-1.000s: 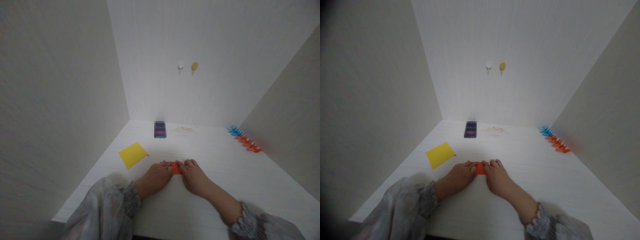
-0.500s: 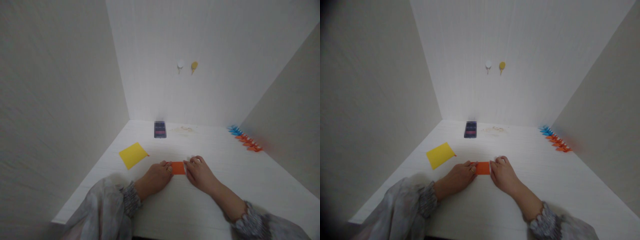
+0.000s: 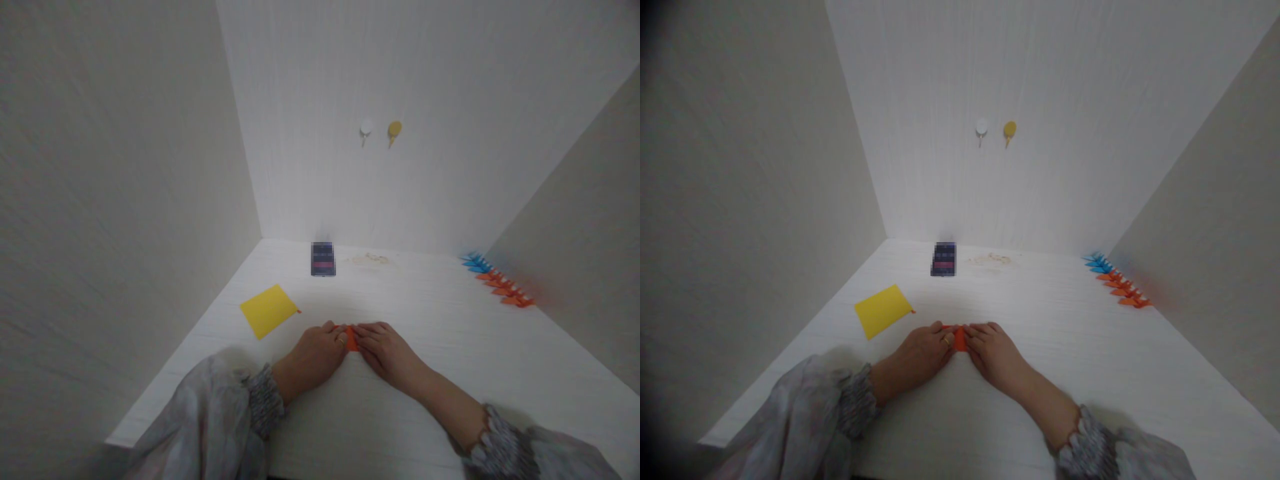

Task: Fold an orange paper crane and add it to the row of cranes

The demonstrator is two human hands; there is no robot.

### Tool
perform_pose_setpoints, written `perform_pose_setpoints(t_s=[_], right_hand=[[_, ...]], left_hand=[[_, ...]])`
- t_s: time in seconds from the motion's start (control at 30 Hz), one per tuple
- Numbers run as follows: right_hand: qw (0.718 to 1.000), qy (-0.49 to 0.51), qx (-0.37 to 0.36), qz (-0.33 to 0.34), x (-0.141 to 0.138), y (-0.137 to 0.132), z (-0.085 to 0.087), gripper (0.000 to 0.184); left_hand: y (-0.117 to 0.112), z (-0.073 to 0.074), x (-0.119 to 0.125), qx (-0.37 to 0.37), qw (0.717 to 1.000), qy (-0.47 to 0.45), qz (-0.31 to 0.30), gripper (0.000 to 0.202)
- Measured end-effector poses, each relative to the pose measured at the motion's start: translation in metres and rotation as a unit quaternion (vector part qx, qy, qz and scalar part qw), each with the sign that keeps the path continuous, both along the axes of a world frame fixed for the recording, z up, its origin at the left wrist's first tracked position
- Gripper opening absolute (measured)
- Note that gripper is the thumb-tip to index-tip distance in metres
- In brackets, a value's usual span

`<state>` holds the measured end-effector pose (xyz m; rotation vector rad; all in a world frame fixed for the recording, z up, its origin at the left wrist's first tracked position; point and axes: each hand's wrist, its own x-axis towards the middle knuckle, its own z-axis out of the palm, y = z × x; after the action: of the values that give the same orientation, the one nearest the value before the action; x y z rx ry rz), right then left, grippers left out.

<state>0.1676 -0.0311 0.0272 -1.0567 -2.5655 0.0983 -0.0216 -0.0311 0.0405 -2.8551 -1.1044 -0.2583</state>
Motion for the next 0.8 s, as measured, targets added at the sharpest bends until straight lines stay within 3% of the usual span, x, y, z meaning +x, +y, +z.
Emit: perform_pose_setpoints(t_s=[0.37, 0.67, 0.8], right_hand=[[1.0, -0.01, -0.022, -0.015, 0.001, 0.001, -0.001, 0.023], [1.0, -0.023, -0.009, -0.017, 0.007, 0.003, -0.015, 0.026], [0.999, -0.029, 0.0, -0.015, 0.009, 0.004, -0.017, 0.026]], left_hand=[[-0.002, -0.002, -0.004, 0.013, 0.999, 0.001, 0.052, 0.025], [0.003, -0.022, -0.012, 0.017, 0.995, 0.001, 0.096, 0.035], [0.002, -0.024, -0.015, 0.016, 0.995, -0.006, 0.098, 0.035]])
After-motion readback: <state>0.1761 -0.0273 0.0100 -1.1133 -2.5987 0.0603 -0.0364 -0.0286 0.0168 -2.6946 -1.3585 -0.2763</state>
